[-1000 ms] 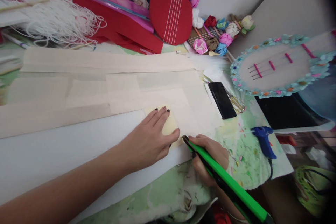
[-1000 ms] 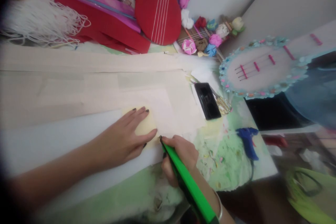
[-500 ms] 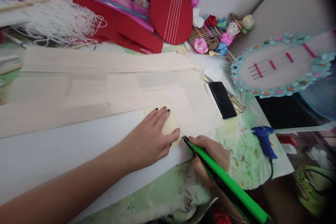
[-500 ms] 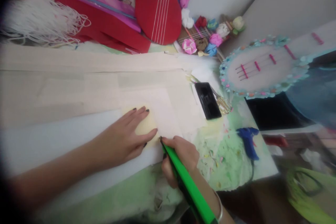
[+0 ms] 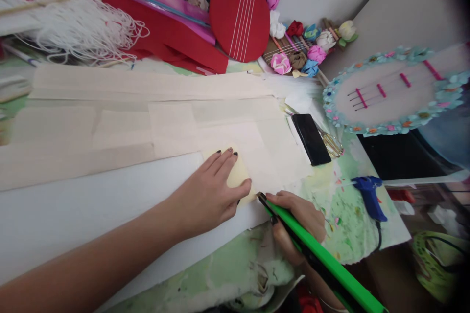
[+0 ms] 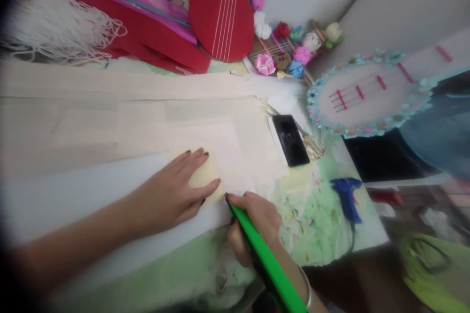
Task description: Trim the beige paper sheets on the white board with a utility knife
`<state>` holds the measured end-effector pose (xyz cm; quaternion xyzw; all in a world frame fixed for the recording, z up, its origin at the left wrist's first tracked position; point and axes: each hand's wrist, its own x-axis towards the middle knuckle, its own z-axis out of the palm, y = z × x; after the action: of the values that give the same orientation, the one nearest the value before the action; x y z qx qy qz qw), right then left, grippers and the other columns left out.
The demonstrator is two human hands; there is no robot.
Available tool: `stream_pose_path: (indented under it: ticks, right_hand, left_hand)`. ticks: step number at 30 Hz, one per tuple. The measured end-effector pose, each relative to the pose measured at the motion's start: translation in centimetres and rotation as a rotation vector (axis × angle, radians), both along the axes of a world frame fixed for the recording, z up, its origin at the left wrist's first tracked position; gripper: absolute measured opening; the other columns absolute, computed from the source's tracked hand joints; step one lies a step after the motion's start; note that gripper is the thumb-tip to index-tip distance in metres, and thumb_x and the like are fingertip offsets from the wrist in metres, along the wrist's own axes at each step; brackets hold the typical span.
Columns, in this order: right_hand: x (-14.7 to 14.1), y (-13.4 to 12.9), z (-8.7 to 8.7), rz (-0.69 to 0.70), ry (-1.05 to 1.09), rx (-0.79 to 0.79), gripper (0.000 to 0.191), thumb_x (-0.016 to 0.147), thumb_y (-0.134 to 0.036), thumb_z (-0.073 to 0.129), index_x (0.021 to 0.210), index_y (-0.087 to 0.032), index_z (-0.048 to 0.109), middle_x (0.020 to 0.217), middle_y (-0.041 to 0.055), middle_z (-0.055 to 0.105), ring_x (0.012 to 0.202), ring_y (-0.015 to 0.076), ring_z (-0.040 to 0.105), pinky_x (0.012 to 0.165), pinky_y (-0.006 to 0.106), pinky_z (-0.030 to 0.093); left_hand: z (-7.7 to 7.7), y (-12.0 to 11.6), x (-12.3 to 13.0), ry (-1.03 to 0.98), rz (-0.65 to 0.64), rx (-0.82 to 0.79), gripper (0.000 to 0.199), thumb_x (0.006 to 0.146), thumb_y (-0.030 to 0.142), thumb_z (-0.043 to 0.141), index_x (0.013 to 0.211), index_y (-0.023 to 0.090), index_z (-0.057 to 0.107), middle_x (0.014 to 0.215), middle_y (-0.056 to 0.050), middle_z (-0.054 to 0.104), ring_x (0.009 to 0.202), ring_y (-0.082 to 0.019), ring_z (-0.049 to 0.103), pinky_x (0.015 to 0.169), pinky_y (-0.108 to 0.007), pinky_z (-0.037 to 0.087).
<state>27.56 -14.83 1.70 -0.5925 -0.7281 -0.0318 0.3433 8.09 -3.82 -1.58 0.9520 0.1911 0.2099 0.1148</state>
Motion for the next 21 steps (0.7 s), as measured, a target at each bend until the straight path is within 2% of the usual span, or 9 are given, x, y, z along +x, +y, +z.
stream_pose_path:
  ticks: [6, 11, 16, 21]
  right_hand:
    - [-0.18, -0.01, 0.34, -0.005, -0.028, 0.0, 0.027, 0.073, -0.015, 0.049, 0.093, -0.017, 0.067, 0.071, 0.0045, 0.07, 0.061, 0.0198, 0.07, 0.056, 0.029, 0.055]
    - [-0.1, 0.05, 0.5, -0.052, -0.066, -0.038, 0.025, 0.075, -0.019, 0.047, 0.09, -0.018, 0.066, 0.067, 0.0034, 0.068, 0.057, 0.02, 0.069, 0.054, 0.029, 0.055]
    - [0.35, 0.0, 0.0, 0.013, -0.018, -0.021, 0.026, 0.076, -0.019, 0.05, 0.096, -0.018, 0.066, 0.075, 0.0046, 0.072, 0.065, 0.0195, 0.071, 0.059, 0.028, 0.056]
    - [0.29, 0.09, -0.18, 0.031, 0.002, -0.011, 0.029, 0.073, -0.017, 0.05, 0.098, -0.018, 0.066, 0.07, 0.0032, 0.07, 0.061, 0.019, 0.069, 0.057, 0.028, 0.055]
  left_hand:
    - [0.15, 0.0, -0.02, 0.003, 0.002, 0.004, 0.037, 0.086, 0.023, 0.061, 0.123, 0.02, 0.059, 0.145, -0.023, 0.04, 0.138, -0.044, 0.034, 0.108, -0.061, 0.035]
    - [0.13, -0.03, 0.0, 0.002, 0.002, -0.01, 0.036, 0.086, 0.023, 0.061, 0.122, 0.02, 0.06, 0.148, -0.022, 0.039, 0.14, -0.042, 0.033, 0.11, -0.06, 0.033]
    - [0.06, -0.01, 0.07, -0.001, 0.004, -0.004, 0.037, 0.086, 0.023, 0.061, 0.123, 0.021, 0.06, 0.146, -0.021, 0.04, 0.14, -0.042, 0.033, 0.11, -0.06, 0.034]
    - [0.17, -0.1, 0.01, 0.002, 0.006, 0.004, 0.036, 0.086, 0.024, 0.06, 0.122, 0.02, 0.059, 0.143, -0.022, 0.04, 0.138, -0.044, 0.035, 0.109, -0.06, 0.035]
